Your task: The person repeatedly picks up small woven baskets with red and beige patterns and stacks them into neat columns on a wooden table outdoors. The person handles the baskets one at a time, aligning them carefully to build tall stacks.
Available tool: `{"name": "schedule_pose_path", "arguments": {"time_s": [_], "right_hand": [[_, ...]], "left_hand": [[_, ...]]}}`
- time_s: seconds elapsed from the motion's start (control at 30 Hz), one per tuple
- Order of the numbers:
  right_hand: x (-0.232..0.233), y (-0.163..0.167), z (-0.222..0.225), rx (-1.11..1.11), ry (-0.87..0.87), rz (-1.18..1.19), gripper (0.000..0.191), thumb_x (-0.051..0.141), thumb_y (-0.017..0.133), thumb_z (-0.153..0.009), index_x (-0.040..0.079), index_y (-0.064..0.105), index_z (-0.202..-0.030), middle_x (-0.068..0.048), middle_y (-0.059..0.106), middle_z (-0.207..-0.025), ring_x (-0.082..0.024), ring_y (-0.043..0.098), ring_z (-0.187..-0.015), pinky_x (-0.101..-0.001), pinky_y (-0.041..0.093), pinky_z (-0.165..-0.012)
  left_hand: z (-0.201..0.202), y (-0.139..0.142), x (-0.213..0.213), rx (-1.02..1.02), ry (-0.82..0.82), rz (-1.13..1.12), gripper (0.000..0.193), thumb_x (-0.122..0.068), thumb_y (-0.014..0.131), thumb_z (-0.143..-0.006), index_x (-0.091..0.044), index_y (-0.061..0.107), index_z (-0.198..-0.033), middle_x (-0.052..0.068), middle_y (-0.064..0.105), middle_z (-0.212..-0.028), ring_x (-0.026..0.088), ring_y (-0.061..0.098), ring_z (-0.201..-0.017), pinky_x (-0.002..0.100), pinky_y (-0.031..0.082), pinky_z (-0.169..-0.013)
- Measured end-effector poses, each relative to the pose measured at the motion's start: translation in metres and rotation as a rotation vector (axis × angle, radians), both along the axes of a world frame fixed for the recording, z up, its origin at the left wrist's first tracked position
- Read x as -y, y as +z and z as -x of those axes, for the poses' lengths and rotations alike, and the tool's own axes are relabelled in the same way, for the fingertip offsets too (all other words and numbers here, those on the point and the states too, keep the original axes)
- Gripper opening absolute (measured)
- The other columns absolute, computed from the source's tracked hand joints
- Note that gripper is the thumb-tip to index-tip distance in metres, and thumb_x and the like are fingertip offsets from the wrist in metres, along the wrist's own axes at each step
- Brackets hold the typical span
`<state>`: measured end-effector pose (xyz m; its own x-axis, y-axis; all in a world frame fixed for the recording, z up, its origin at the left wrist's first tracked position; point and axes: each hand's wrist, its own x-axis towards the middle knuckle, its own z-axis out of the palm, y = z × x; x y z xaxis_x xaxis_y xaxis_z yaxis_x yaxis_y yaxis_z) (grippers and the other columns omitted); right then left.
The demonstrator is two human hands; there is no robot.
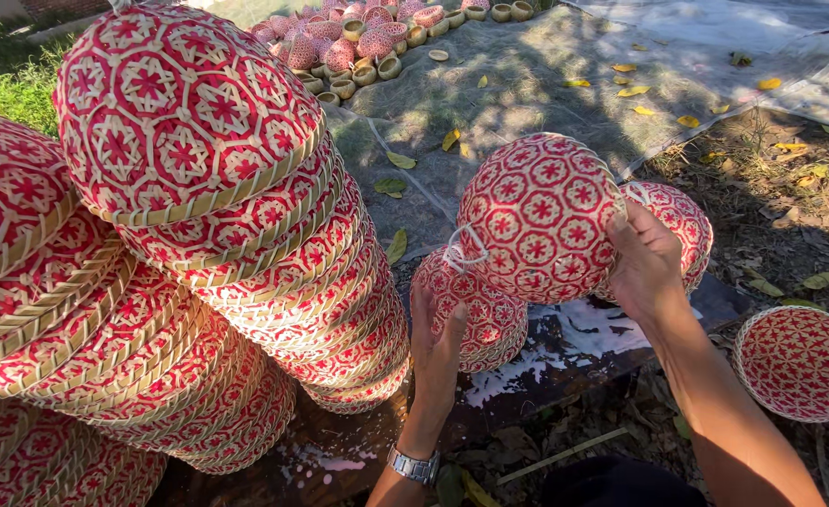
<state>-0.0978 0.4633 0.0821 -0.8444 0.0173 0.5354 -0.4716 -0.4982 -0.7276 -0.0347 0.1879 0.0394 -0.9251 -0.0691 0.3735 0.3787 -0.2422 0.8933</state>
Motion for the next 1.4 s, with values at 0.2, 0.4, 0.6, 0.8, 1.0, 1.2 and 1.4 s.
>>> {"name": "schedule_pose_path", "arguments": {"time_s": [0.2, 0.4, 0.6, 0.8, 1.0, 1.2, 1.4], "right_hand": [[0.009, -0.067, 0.075, 0.475, 0.208, 0.348, 0.038, 0.017, 0.039, -0.115, -0.002, 0.055, -0.144, -0.014, 0.071, -0.129, -0.021, 0.071, -0.113, -0.0428, 0.058, -0.101], [-0.012, -0.077, 0.096, 0.420, 0.109, 0.282, 0.044, 0.016, 0.035, -0.111, -0.004, 0.055, -0.145, -0.019, 0.070, -0.131, -0.023, 0.071, -0.116, -0.0446, 0.054, -0.102], [-0.044, -0.055, 0.081, 0.271, 0.117, 0.559, 0.036, 0.019, 0.042, -0.117, -0.001, 0.052, -0.144, -0.018, 0.066, -0.140, -0.030, 0.068, -0.129, -0.0527, 0.050, -0.110], [-0.056, -0.073, 0.064, 0.265, 0.101, 0.612, 0.035, 0.018, 0.043, -0.118, -0.002, 0.051, -0.145, -0.019, 0.066, -0.140, -0.032, 0.067, -0.129, -0.0553, 0.050, -0.109], [-0.060, -0.088, 0.059, 0.251, 0.064, 0.556, 0.038, 0.019, 0.041, -0.117, -0.001, 0.048, -0.148, -0.018, 0.063, -0.144, -0.031, 0.066, -0.130, -0.0563, 0.055, -0.109], [-0.063, -0.094, 0.058, 0.232, 0.053, 0.563, 0.037, 0.015, 0.043, -0.117, -0.003, 0.047, -0.149, -0.019, 0.063, -0.143, -0.031, 0.066, -0.129, -0.0552, 0.055, -0.111], [-0.036, -0.088, 0.061, 0.152, 0.299, 0.647, 0.036, 0.013, 0.044, -0.128, -0.009, 0.049, -0.156, -0.024, 0.065, -0.144, -0.029, 0.069, -0.120, -0.0409, 0.058, -0.100]], "left_hand": [[-0.002, -0.024, -0.003, 0.113, 0.023, 0.146, 0.103, -0.031, 0.076, -0.086, -0.009, 0.010, -0.162, 0.018, 0.028, -0.163, 0.029, 0.035, -0.150, 0.043, 0.051, -0.111], [0.012, -0.059, 0.007, 0.003, 0.334, 0.525, 0.090, -0.035, 0.075, -0.092, 0.000, 0.027, -0.159, 0.023, 0.034, -0.163, 0.037, 0.035, -0.150, 0.049, 0.036, -0.118], [0.060, -0.088, 0.015, -0.140, 0.601, 0.881, 0.067, -0.032, 0.076, -0.095, 0.007, 0.048, -0.142, 0.029, 0.040, -0.156, 0.045, 0.034, -0.147, 0.053, 0.030, -0.119], [0.107, -0.081, 0.000, -0.181, 0.730, 0.806, 0.040, -0.021, 0.074, -0.091, 0.003, 0.064, -0.121, 0.019, 0.056, -0.139, 0.036, 0.050, -0.132, 0.050, 0.039, -0.110], [0.136, -0.069, -0.020, -0.238, 0.648, 0.630, 0.006, -0.005, 0.065, -0.095, -0.002, 0.060, -0.095, 0.013, 0.065, -0.122, 0.033, 0.057, -0.123, 0.048, 0.044, -0.108], [0.156, -0.071, -0.041, -0.043, 0.611, 0.714, 0.012, -0.011, 0.068, -0.095, -0.001, 0.063, -0.097, 0.015, 0.065, -0.119, 0.030, 0.061, -0.116, 0.044, 0.049, -0.102], [0.112, -0.073, -0.004, -0.168, 0.557, 0.561, 0.041, -0.024, 0.054, -0.105, 0.002, 0.053, -0.137, 0.019, 0.054, -0.144, 0.032, 0.053, -0.136, 0.044, 0.043, -0.114]]}}
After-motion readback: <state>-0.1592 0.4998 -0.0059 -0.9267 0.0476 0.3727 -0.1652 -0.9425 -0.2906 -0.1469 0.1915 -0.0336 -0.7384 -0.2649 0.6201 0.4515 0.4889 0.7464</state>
